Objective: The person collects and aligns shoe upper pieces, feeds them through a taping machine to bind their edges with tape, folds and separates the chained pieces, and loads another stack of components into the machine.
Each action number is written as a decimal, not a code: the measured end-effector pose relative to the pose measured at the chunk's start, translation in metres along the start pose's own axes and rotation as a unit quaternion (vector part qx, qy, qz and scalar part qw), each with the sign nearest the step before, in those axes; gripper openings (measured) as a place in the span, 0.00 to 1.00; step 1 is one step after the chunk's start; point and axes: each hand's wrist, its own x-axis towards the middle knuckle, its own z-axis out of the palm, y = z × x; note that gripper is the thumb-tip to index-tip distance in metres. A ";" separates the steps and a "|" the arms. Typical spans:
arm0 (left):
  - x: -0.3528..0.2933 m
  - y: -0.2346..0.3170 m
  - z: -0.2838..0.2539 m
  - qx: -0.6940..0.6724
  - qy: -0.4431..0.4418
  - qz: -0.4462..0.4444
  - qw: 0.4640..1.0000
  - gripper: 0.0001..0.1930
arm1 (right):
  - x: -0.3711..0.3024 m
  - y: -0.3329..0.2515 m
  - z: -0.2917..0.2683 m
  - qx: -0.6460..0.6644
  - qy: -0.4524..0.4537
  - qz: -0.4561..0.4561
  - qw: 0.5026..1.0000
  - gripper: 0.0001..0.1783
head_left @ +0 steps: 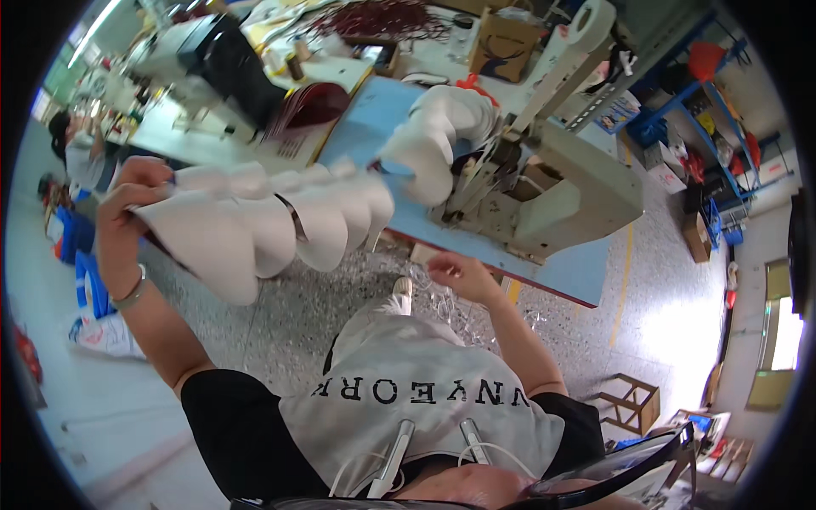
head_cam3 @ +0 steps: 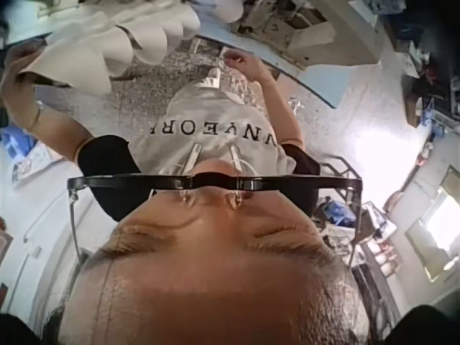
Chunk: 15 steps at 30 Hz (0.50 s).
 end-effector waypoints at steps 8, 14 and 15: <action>-0.120 0.048 0.088 -0.043 -0.113 -0.187 0.975 0.16 | 0.024 -0.050 0.058 -0.065 -0.010 -0.088 0.994 0.12; -0.177 0.062 0.112 0.004 -0.045 -0.154 0.987 0.18 | 0.101 -0.028 0.138 -0.204 0.040 -0.323 0.923 0.13; -0.185 0.065 0.114 0.014 -0.033 -0.155 0.987 0.19 | 0.112 -0.026 0.149 -0.215 0.011 -0.349 0.912 0.14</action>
